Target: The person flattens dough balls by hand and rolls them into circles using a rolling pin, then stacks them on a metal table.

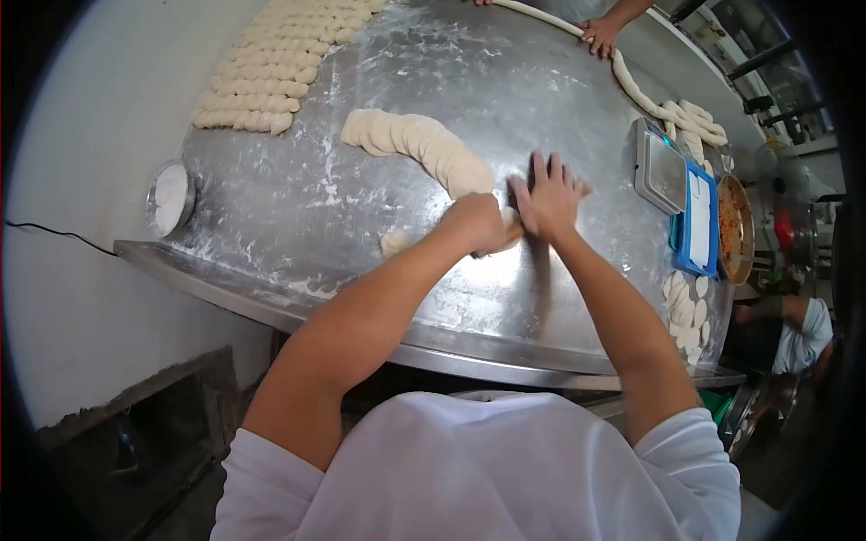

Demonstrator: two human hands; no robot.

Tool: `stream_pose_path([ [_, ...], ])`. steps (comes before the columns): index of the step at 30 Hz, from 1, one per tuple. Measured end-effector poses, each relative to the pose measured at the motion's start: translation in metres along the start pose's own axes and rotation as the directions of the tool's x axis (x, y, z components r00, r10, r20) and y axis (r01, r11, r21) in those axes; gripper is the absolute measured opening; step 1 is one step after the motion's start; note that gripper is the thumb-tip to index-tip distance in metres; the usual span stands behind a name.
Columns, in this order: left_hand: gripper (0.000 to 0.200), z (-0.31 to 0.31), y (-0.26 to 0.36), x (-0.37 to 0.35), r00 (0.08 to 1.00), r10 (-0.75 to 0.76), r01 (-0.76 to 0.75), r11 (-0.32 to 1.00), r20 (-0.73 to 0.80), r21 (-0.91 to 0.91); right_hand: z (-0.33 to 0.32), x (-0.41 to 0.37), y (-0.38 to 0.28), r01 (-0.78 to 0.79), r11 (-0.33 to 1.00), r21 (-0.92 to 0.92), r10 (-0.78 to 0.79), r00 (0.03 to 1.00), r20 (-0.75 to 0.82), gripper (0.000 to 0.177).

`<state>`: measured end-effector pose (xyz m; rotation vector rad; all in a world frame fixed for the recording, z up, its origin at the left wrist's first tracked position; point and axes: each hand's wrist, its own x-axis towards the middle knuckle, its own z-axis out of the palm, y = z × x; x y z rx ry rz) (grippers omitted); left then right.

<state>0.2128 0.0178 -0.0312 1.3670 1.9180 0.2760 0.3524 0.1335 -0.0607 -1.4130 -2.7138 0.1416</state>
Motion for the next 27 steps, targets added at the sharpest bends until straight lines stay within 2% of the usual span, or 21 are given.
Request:
stream_pose_path([
  [1, 0.046, -0.013, 0.008, -0.012, 0.995, 0.05, -0.049, 0.999, -0.086, 0.018, 0.01, 0.019, -0.011, -0.058, 0.998, 0.006, 0.059, 0.996, -0.067, 0.069],
  [4, 0.042, -0.014, -0.005, -0.004, 0.999, -0.021, 0.018, 0.997, -0.032, -0.081, -0.015, 0.02, -0.017, -0.075, 0.946, 0.316, 0.039, 0.992, 0.12, 0.063],
  [5, 0.037, 0.01, -0.022, 0.012, 0.981, 0.028, -0.051, 0.992, -0.19, -0.119, 0.016, 0.003, 0.006, 0.159, 0.954, 0.255, -0.141, 0.986, -0.09, 0.056],
  [6, 0.035, 0.014, -0.026, 0.019, 0.987, 0.023, -0.05, 0.985, -0.159, -0.168, 0.013, -0.023, 0.02, 0.216, 0.968, 0.13, -0.208, 0.976, -0.069, 0.053],
  [7, 0.034, 0.017, -0.027, 0.023, 0.992, 0.018, -0.045, 0.975, -0.122, -0.218, 0.011, -0.054, 0.04, 0.279, 0.957, 0.084, -0.274, 0.96, -0.061, 0.053],
  [8, 0.032, 0.017, -0.028, 0.025, 0.996, 0.014, -0.036, 0.963, -0.084, -0.268, 0.002, -0.082, 0.059, 0.298, 0.948, 0.112, -0.3, 0.954, -0.006, 0.054],
  [9, 0.03, -0.001, -0.016, 0.012, 0.989, -0.086, 0.126, 0.908, 0.117, -0.401, -0.002, -0.1, 0.077, 0.333, 0.938, 0.097, -0.335, 0.942, 0.014, 0.055],
  [12, 0.028, 0.004, -0.021, 0.017, 0.964, -0.07, 0.144, 0.949, 0.258, -0.279, -0.01, -0.092, 0.079, 0.292, 0.952, 0.087, -0.3, 0.95, 0.087, 0.059],
  [15, 0.039, 0.002, -0.006, 0.002, 0.999, 0.014, -0.012, 0.999, 0.042, -0.05, -0.001, -0.023, 0.017, 0.133, 0.991, -0.001, -0.133, 0.99, 0.048, 0.07],
  [16, 0.041, -0.008, 0.002, -0.003, 0.997, 0.002, -0.003, 1.0, 0.074, 0.016, 0.006, 0.002, 0.002, 0.097, 0.994, 0.04, -0.097, 0.995, -0.011, 0.07],
  [18, 0.043, 0.01, -0.011, 0.009, 0.994, 0.027, -0.026, 1.0, -0.101, 0.013, 0.014, 0.021, -0.012, 0.018, 0.978, 0.208, -0.007, 0.998, -0.057, 0.068],
  [21, 0.037, 0.016, -0.022, 0.02, 0.993, 0.038, -0.05, 0.992, -0.11, -0.113, 0.012, -0.024, 0.018, 0.117, 0.971, 0.206, -0.117, 0.993, -0.015, 0.064],
  [22, 0.036, 0.016, -0.024, 0.02, 0.996, 0.032, -0.046, 0.984, -0.081, -0.17, 0.01, -0.053, 0.04, 0.182, 0.975, 0.123, -0.184, 0.983, 0.004, 0.059],
  [24, 0.034, 0.012, -0.023, 0.018, 1.0, 0.02, -0.024, 0.959, -0.019, -0.283, -0.003, -0.105, 0.08, 0.269, 0.957, 0.107, -0.274, 0.961, 0.039, 0.053],
  [25, 0.028, 0.007, -0.019, 0.016, 0.991, -0.067, 0.108, 0.913, 0.114, -0.394, -0.008, -0.115, 0.087, 0.275, 0.956, 0.097, -0.281, 0.958, 0.051, 0.053],
  [27, 0.032, 0.006, -0.019, 0.014, 0.993, -0.013, 0.04, 0.972, 0.118, -0.233, -0.01, -0.112, 0.086, 0.279, 0.957, 0.08, -0.284, 0.957, 0.063, 0.055],
])
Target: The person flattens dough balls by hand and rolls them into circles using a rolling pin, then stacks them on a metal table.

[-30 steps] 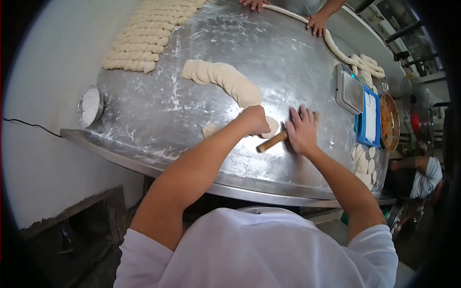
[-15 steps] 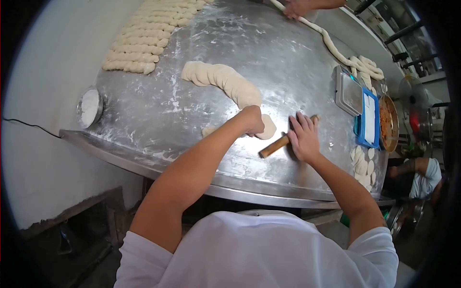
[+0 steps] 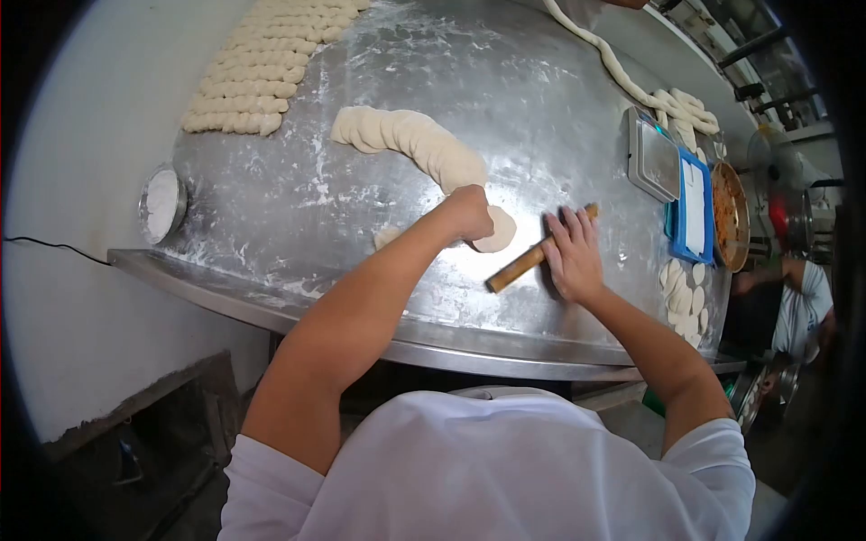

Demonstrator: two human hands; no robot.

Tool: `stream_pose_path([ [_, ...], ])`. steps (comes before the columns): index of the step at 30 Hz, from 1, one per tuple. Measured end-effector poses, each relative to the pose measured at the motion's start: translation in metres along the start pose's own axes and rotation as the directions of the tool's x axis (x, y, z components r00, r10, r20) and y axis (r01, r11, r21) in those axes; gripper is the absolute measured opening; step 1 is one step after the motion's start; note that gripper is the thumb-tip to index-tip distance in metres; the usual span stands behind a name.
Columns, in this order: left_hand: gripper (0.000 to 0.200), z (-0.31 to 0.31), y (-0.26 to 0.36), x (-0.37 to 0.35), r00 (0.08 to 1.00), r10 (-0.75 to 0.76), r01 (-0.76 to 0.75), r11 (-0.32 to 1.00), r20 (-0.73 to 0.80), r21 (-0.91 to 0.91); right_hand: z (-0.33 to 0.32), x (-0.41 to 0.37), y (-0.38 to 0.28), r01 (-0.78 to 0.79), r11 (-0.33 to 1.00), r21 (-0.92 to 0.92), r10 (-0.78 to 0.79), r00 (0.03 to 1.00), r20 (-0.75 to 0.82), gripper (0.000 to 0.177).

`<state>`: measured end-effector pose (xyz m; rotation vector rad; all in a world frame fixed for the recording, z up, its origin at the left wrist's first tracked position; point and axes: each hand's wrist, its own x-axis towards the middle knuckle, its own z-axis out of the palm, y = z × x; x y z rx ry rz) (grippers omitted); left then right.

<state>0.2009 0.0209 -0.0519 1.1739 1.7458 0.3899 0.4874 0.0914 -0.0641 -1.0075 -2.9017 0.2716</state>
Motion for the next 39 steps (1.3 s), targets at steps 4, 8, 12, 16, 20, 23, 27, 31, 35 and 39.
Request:
stream_pose_path([
  [4, 0.041, -0.002, 0.02, -0.013, 1.0, 0.005, 0.002, 0.972, -0.028, 0.235, 0.008, 0.113, -0.048, -0.149, 0.988, -0.047, 0.144, 0.985, -0.093, 0.069],
  [8, 0.04, 0.002, 0.011, -0.007, 0.992, 0.071, -0.039, 0.959, -0.107, 0.279, 0.022, 0.131, -0.051, -0.164, 0.978, 0.129, 0.183, 0.97, -0.157, 0.066],
  [12, 0.037, 0.008, -0.005, 0.003, 0.984, 0.089, -0.089, 0.996, -0.151, 0.01, 0.01, 0.013, -0.013, -0.019, 1.0, -0.021, 0.017, 0.998, -0.062, 0.059],
  [16, 0.036, 0.002, 0.0, 0.007, 1.0, 0.018, -0.021, 0.98, 0.013, 0.197, 0.008, 0.02, -0.014, -0.013, 0.999, -0.038, 0.011, 0.999, -0.039, 0.059],
  [20, 0.032, 0.002, 0.012, -0.007, 0.997, 0.079, -0.069, 0.96, -0.023, 0.271, 0.015, 0.117, -0.052, -0.203, 0.975, 0.089, 0.213, 0.971, -0.11, 0.065],
  [23, 0.029, 0.001, 0.005, -0.003, 0.967, 0.208, -0.159, 0.944, -0.147, 0.288, 0.028, 0.113, -0.047, -0.206, 0.969, 0.138, 0.223, 0.967, -0.124, 0.064],
  [27, 0.036, -0.011, 0.005, 0.018, 0.942, 0.225, -0.131, 0.931, -0.251, 0.341, 0.006, 0.019, -0.012, -0.132, 0.99, 0.046, 0.13, 0.991, 0.041, 0.065],
  [31, 0.049, -0.069, 0.019, -0.029, 0.868, 0.155, -0.019, 0.96, -0.471, 0.281, -0.013, -0.007, 0.0, -0.093, 0.995, -0.018, 0.095, 0.982, 0.162, 0.068],
  [35, 0.057, -0.105, 0.012, -0.08, 0.983, -0.112, 0.176, 0.808, -0.146, 0.563, -0.006, -0.003, 0.003, -0.043, 0.998, -0.039, 0.048, 0.989, 0.139, 0.068],
  [39, 0.056, -0.054, -0.091, -0.076, 0.999, -0.048, 0.042, 0.773, -0.007, 0.633, -0.011, -0.001, 0.001, -0.039, 0.999, 0.002, 0.038, 0.992, 0.12, 0.066],
])
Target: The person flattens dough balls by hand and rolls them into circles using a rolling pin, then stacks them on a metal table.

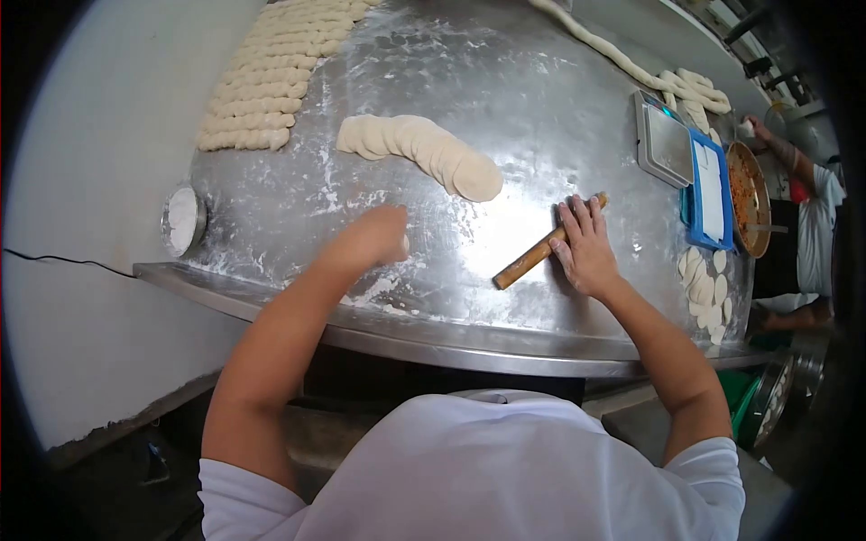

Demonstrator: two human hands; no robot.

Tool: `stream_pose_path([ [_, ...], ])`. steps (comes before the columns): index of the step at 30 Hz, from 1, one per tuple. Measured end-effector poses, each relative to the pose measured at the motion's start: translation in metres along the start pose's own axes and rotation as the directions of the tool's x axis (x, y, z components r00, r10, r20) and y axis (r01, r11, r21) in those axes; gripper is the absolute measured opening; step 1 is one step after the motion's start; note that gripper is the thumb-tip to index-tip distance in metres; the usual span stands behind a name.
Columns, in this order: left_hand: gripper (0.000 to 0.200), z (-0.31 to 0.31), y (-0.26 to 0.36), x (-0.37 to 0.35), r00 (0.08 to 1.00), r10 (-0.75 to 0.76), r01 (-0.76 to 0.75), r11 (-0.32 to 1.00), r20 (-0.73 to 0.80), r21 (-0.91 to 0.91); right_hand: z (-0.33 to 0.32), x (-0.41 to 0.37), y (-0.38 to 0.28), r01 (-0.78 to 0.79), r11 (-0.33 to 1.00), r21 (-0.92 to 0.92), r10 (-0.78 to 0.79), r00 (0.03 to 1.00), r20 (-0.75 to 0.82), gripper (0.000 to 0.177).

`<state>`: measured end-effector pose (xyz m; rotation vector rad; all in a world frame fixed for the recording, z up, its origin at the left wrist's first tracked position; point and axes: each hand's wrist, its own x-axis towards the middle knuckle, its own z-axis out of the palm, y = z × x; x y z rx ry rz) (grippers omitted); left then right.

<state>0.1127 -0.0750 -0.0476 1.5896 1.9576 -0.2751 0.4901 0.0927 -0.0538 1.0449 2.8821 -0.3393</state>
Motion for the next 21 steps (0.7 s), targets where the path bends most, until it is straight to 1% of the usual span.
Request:
stream_pose_path([
  [1, 0.055, 0.007, 0.003, 0.0, 0.996, 0.057, -0.06, 0.997, -0.071, -0.04, -0.002, 0.0, 0.0, 0.008, 1.0, 0.006, -0.007, 1.0, -0.014, 0.065],
  [2, 0.054, 0.013, 0.009, 0.005, 0.991, 0.1, -0.111, 0.987, -0.093, -0.12, -0.002, -0.001, -0.001, 0.017, 1.0, 0.011, -0.016, 1.0, -0.024, 0.065],
  [4, 0.052, -0.002, 0.051, 0.004, 0.974, 0.166, -0.204, 0.94, -0.154, -0.273, -0.001, -0.001, -0.001, 0.02, 1.0, 0.013, -0.02, 0.999, -0.036, 0.064],
  [6, 0.055, 0.007, 0.073, 0.021, 0.924, 0.291, -0.352, 0.901, -0.249, -0.253, -0.001, 0.004, -0.003, 0.023, 1.0, 0.014, -0.023, 0.998, -0.052, 0.063],
  [9, 0.046, -0.014, 0.113, 0.027, 0.978, 0.136, -0.189, 0.897, -0.156, -0.399, 0.0, 0.002, -0.003, 0.02, 1.0, 0.013, -0.019, 0.997, -0.07, 0.062],
  [12, 0.047, 0.002, 0.126, 0.046, 0.936, 0.083, -0.164, 0.963, -0.343, -0.215, 0.004, 0.005, -0.002, 0.039, 0.999, 0.02, -0.037, 0.994, -0.099, 0.061],
  [15, 0.053, 0.02, 0.136, 0.057, 0.886, 0.183, -0.237, 0.969, -0.427, -0.076, 0.007, 0.006, -0.001, 0.047, 0.998, 0.031, -0.044, 0.993, -0.11, 0.061],
  [17, 0.053, 0.025, 0.14, 0.071, 0.823, 0.303, -0.34, 0.94, -0.48, 0.01, 0.008, 0.005, 0.001, 0.051, 0.998, 0.035, -0.047, 0.993, -0.111, 0.06],
  [18, 0.053, 0.025, 0.142, 0.075, 0.783, 0.36, -0.387, 0.92, -0.506, 0.057, 0.006, 0.003, 0.002, 0.046, 0.999, 0.025, -0.044, 0.996, -0.084, 0.06],
  [21, 0.051, 0.016, 0.147, 0.075, 0.843, 0.32, -0.329, 0.943, -0.432, 0.056, -0.005, 0.0, 0.004, 0.039, 0.999, -0.005, -0.039, 0.998, -0.039, 0.06],
])
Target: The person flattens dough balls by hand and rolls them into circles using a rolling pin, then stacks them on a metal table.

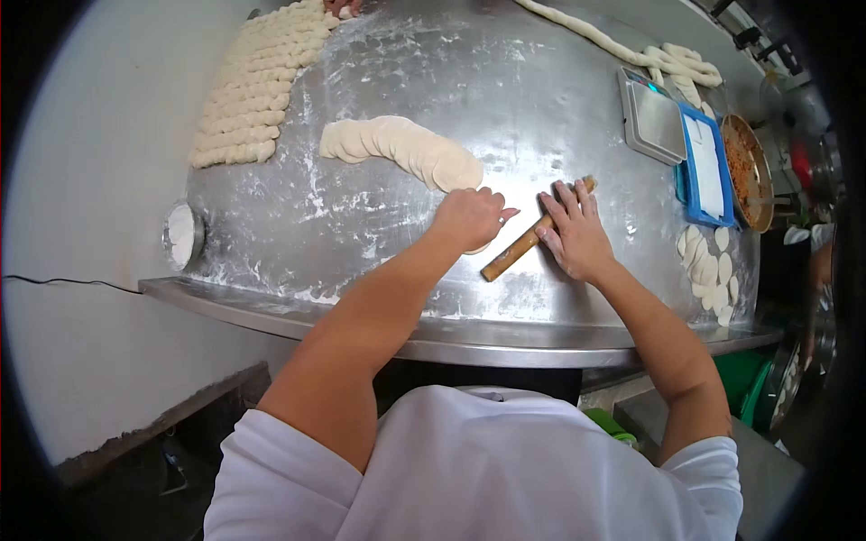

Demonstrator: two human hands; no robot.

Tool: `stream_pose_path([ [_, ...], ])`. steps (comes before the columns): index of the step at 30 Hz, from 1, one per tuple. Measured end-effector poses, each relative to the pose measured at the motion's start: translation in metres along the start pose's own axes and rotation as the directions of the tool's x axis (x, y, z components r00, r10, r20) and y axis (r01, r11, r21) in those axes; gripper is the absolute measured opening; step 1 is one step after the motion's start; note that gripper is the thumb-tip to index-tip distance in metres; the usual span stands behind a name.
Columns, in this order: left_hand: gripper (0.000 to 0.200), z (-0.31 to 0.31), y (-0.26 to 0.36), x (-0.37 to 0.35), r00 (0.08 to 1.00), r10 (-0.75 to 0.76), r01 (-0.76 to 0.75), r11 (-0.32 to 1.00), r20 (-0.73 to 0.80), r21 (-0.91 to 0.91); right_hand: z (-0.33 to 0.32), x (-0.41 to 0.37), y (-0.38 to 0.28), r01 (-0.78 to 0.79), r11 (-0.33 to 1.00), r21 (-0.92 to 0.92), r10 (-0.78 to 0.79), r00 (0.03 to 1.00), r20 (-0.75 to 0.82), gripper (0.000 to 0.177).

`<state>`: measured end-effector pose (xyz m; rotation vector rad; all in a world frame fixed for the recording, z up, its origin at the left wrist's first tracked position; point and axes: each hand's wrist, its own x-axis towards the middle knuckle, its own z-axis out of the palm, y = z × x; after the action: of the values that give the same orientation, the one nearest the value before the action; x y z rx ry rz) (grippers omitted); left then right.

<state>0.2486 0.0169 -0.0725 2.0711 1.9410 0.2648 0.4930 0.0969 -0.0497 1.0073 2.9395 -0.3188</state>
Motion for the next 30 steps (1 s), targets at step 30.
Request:
stream_pose_path([
  [30, 0.031, -0.029, -0.014, -0.013, 0.83, -0.345, 0.554, 0.594, 0.437, -0.583, 0.014, -0.019, 0.013, 0.06, 0.998, -0.014, -0.06, 0.997, -0.05, 0.057],
])
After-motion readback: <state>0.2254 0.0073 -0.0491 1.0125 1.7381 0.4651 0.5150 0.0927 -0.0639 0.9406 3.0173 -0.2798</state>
